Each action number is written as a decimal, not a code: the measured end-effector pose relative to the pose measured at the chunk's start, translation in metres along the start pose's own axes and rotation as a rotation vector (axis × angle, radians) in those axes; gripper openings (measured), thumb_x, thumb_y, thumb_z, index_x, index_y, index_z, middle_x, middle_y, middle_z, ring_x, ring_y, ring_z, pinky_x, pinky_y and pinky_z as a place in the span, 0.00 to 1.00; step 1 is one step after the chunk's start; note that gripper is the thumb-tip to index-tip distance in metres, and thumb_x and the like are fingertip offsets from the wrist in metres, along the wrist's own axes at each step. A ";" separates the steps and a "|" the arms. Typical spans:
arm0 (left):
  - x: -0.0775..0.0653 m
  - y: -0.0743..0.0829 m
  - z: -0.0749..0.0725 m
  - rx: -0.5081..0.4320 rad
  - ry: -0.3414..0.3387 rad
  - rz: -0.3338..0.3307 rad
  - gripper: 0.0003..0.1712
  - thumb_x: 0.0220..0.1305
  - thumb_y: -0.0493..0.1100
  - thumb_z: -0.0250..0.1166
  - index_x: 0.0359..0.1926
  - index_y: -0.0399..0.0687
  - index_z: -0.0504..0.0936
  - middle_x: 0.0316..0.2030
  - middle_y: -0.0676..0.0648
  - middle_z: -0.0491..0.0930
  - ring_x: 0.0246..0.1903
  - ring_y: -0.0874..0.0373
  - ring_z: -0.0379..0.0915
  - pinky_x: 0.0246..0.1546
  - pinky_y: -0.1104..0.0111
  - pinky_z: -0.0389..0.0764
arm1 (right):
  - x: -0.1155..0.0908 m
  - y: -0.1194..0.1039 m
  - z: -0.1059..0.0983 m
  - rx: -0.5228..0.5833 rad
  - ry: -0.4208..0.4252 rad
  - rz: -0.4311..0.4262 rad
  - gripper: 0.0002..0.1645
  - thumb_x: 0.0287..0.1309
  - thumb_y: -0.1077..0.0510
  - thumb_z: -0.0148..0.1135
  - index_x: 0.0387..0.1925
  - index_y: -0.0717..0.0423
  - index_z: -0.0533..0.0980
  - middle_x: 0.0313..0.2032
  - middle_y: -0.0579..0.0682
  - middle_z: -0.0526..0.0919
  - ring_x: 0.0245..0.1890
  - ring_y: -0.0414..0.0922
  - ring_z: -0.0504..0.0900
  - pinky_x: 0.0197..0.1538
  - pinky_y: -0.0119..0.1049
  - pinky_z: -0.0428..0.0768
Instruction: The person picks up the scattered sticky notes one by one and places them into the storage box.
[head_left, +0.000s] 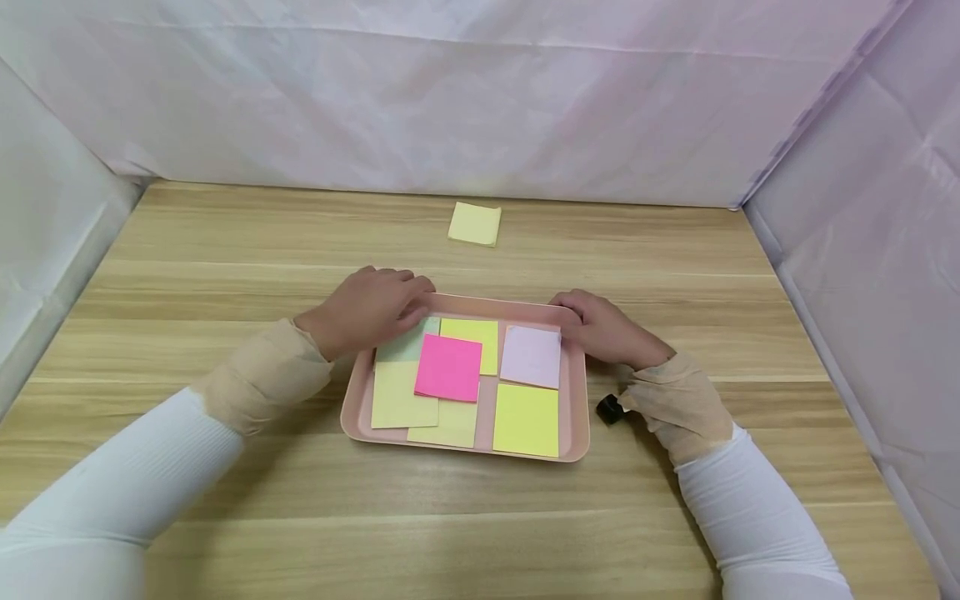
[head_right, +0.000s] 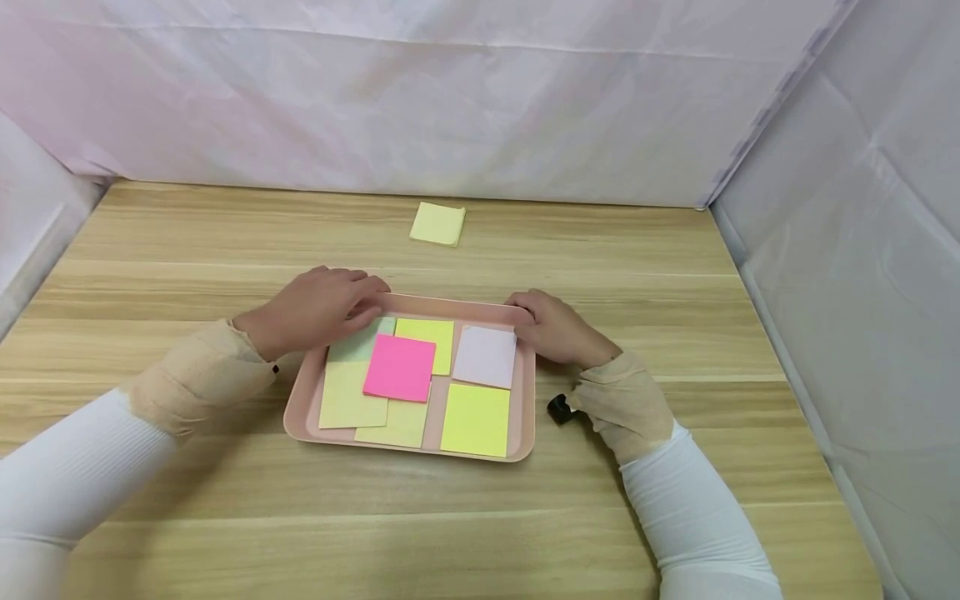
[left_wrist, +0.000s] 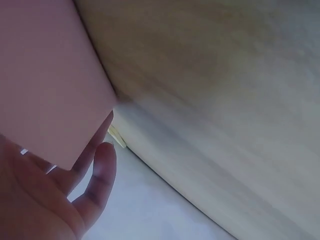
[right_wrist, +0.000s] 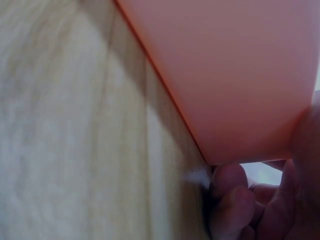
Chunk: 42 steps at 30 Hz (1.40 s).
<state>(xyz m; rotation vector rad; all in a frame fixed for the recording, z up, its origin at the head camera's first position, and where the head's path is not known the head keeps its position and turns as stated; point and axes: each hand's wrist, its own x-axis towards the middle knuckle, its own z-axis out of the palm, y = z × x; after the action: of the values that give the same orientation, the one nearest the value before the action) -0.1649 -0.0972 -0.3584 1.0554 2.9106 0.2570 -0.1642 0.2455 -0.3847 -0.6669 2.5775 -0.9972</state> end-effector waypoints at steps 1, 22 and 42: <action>0.000 0.000 0.001 0.000 0.000 -0.001 0.14 0.64 0.48 0.55 0.48 0.51 0.78 0.34 0.49 0.79 0.34 0.55 0.74 0.36 0.54 0.76 | 0.000 0.000 0.000 -0.001 -0.003 0.001 0.12 0.62 0.59 0.51 0.44 0.55 0.78 0.41 0.56 0.77 0.41 0.49 0.72 0.45 0.48 0.73; 0.001 0.005 0.006 -0.058 0.000 0.029 0.07 0.66 0.40 0.54 0.43 0.48 0.75 0.29 0.47 0.75 0.29 0.52 0.69 0.30 0.57 0.75 | -0.009 0.005 -0.002 0.024 0.015 0.058 0.10 0.64 0.55 0.52 0.43 0.51 0.78 0.42 0.53 0.77 0.41 0.47 0.73 0.44 0.47 0.75; -0.007 0.021 0.002 0.045 -0.045 -0.050 0.06 0.68 0.38 0.50 0.41 0.41 0.71 0.29 0.42 0.72 0.26 0.47 0.69 0.25 0.55 0.76 | -0.019 0.003 -0.005 0.029 0.009 0.041 0.11 0.64 0.52 0.53 0.43 0.49 0.78 0.41 0.52 0.77 0.40 0.46 0.72 0.43 0.45 0.74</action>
<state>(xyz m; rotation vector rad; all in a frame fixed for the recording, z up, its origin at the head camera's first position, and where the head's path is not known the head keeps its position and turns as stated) -0.1457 -0.0857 -0.3567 0.9789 2.9115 0.1644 -0.1510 0.2607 -0.3813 -0.6013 2.5689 -1.0253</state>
